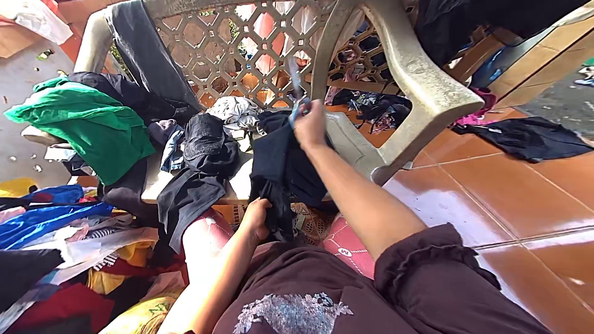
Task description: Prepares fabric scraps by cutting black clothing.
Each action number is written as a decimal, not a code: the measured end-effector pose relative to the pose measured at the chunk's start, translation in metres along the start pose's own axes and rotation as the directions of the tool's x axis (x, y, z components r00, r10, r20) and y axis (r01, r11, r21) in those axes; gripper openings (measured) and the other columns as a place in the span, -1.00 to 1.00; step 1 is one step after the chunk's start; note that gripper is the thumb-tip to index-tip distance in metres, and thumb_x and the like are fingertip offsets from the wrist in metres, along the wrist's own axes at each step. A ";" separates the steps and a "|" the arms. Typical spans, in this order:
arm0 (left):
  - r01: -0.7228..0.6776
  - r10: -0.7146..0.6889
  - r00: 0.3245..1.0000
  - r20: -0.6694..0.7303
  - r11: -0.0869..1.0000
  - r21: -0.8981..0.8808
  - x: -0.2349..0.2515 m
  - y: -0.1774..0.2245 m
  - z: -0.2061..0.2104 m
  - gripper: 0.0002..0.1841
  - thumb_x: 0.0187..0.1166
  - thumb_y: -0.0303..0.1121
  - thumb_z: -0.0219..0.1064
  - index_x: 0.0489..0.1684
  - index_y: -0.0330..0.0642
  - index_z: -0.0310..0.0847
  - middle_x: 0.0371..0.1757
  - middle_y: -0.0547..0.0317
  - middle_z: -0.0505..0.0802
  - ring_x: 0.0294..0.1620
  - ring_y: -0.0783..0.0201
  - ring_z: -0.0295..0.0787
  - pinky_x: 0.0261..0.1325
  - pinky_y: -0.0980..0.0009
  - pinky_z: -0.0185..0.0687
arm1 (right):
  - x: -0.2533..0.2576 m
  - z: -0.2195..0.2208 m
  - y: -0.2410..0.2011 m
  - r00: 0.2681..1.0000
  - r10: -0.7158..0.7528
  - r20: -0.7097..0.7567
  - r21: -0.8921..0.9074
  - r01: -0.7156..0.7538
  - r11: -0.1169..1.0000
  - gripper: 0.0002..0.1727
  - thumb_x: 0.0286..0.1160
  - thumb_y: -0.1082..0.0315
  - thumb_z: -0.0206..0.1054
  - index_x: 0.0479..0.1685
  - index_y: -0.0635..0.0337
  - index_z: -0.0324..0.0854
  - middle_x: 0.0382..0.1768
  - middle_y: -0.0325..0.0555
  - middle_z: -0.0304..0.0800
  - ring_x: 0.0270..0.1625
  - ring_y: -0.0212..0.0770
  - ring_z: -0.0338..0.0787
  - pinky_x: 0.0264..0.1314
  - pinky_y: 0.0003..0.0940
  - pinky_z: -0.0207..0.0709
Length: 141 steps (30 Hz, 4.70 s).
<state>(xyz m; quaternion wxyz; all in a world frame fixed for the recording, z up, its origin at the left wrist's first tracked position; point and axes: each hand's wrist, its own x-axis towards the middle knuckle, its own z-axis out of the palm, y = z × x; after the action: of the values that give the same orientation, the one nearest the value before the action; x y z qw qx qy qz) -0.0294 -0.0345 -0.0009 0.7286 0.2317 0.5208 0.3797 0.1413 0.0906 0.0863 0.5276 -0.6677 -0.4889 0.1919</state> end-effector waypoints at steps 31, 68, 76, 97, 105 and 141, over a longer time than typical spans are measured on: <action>-0.297 0.298 0.955 -0.012 0.954 0.052 0.027 0.029 0.031 -0.72 0.89 -0.30 -0.03 0.32 -0.24 0.43 -0.11 0.02 0.76 -0.16 0.26 0.78 -0.04 0.29 0.75 | -0.033 -0.054 0.078 0.981 0.110 -0.158 0.007 -0.110 0.994 -0.41 0.42 0.40 0.48 0.36 0.46 0.31 0.04 0.33 0.66 0.05 0.18 0.73 0.14 0.14 0.59; -0.208 0.093 0.924 0.370 0.936 0.283 -0.001 0.022 -0.024 -0.06 0.17 -0.81 0.21 0.76 -0.18 -0.01 0.29 0.08 0.75 0.13 0.39 0.79 0.16 0.41 0.77 | -0.164 -0.085 0.089 0.246 0.373 0.895 -0.344 -0.154 0.926 -0.34 0.76 -0.23 0.05 -0.16 0.31 0.58 -0.47 -0.18 0.57 -0.50 -0.33 0.46 -0.35 -0.30 0.37; -0.245 0.113 0.934 0.338 0.893 0.377 -0.009 0.022 -0.028 -0.19 0.13 -0.82 0.23 0.57 -0.26 0.17 0.09 0.07 0.83 -0.01 0.37 0.86 0.05 0.39 0.82 | -0.162 -0.057 0.064 0.278 0.437 0.855 -0.421 -0.119 0.899 -0.22 0.72 -0.34 -0.03 -0.18 0.33 0.62 -0.43 -0.11 0.62 -0.47 -0.26 0.46 -0.30 -0.19 0.37; -0.250 0.146 0.939 0.310 0.912 0.326 -0.004 0.023 -0.032 -0.62 0.77 -0.54 0.09 0.52 -0.33 0.31 0.13 0.03 0.78 0.05 0.37 0.79 0.20 0.38 0.73 | -0.177 -0.048 0.076 0.426 0.368 0.826 -0.166 -0.441 0.882 -0.62 0.78 0.07 0.20 -0.39 0.12 0.53 -0.68 -0.43 0.53 -0.65 -0.55 0.48 -0.49 -0.61 0.36; -0.237 0.088 0.932 0.352 0.883 0.405 -0.007 0.022 -0.037 -0.64 0.72 -0.58 0.15 0.45 -0.37 0.33 0.12 0.05 0.78 0.05 0.40 0.79 0.23 0.41 0.72 | -0.174 -0.040 0.067 0.366 0.434 0.823 -0.207 -0.517 0.830 -0.58 0.80 -0.02 0.15 -0.32 0.12 0.51 -0.67 -0.41 0.51 -0.73 -0.57 0.33 -0.65 -0.66 0.16; -0.251 -0.045 0.910 0.412 0.731 0.635 -0.014 0.023 -0.044 -0.67 0.71 -0.52 0.19 0.40 -0.35 0.44 0.10 0.08 0.79 0.05 0.44 0.77 0.25 0.40 0.67 | -0.188 -0.037 0.070 0.362 0.421 0.832 -0.112 -0.633 0.766 -0.60 0.85 0.04 0.06 -0.32 0.12 0.51 -0.68 -0.42 0.49 -0.76 -0.62 0.29 -0.70 -0.72 0.10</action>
<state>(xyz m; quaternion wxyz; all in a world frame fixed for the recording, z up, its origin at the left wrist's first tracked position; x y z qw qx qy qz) -0.0798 -0.0340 0.0090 0.6622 0.5815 0.4482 0.1498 0.1166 -0.0871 -0.0115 0.2191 -0.5540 -0.4068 0.6926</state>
